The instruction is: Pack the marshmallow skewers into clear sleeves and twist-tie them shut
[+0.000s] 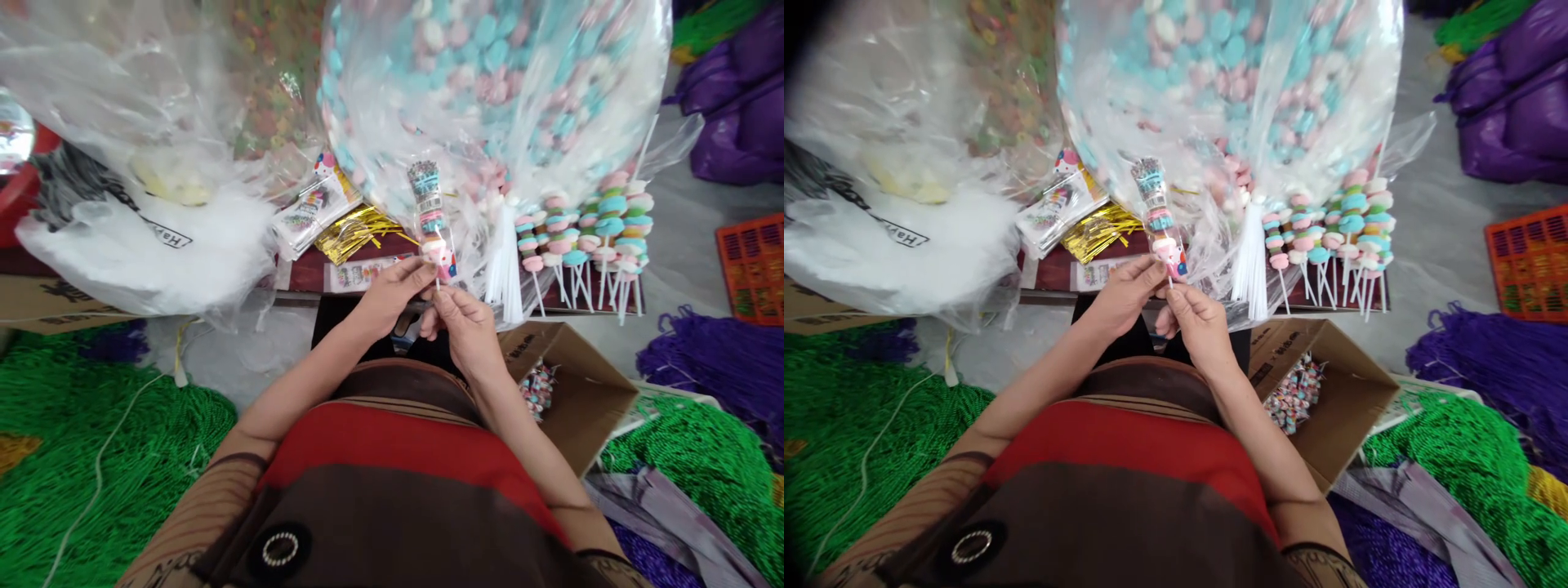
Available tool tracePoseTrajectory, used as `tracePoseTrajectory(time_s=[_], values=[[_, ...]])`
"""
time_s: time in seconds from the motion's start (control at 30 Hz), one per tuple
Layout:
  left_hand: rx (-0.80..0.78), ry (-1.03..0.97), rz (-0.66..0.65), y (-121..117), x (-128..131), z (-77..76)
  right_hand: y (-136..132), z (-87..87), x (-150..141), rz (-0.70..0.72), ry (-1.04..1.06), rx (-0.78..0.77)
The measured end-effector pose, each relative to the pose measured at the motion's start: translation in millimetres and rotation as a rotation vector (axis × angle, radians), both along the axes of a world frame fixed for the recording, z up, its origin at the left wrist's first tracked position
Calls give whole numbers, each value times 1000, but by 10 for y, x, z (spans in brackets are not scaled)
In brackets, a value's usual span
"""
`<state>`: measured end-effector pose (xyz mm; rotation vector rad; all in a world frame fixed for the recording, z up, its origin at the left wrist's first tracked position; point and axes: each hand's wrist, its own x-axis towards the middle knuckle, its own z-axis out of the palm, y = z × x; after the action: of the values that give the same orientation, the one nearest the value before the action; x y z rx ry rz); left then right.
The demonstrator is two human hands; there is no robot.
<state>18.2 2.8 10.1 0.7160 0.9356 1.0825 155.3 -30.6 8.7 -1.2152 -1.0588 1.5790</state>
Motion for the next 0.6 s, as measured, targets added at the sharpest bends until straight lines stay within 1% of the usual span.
tracePoseTrajectory(time_s=[0.07,0.17,0.2,0.27,0.3,0.37,0.5,0.53,0.6], values=[[117,214,34,-12,-21,-29,1,-11,18,-7,-58,17],[289,500,37,31,-42,1,16,-3,42,-28,-170,76],[331,558,21,44,-44,14,27,3,50,-32,-208,109],[370,604,-12,56,-48,26,54,11,61,-40,-264,170],[358,587,-24,58,-55,22,68,12,65,-45,-276,188],[288,451,-38,62,-79,6,88,5,66,-61,-274,194],[74,-3,-22,125,-124,20,90,-31,36,-44,-280,211],[30,-71,-12,148,-119,43,85,-40,22,-33,-287,216],[-29,-129,-2,188,-84,103,72,-53,-10,-10,-298,207]])
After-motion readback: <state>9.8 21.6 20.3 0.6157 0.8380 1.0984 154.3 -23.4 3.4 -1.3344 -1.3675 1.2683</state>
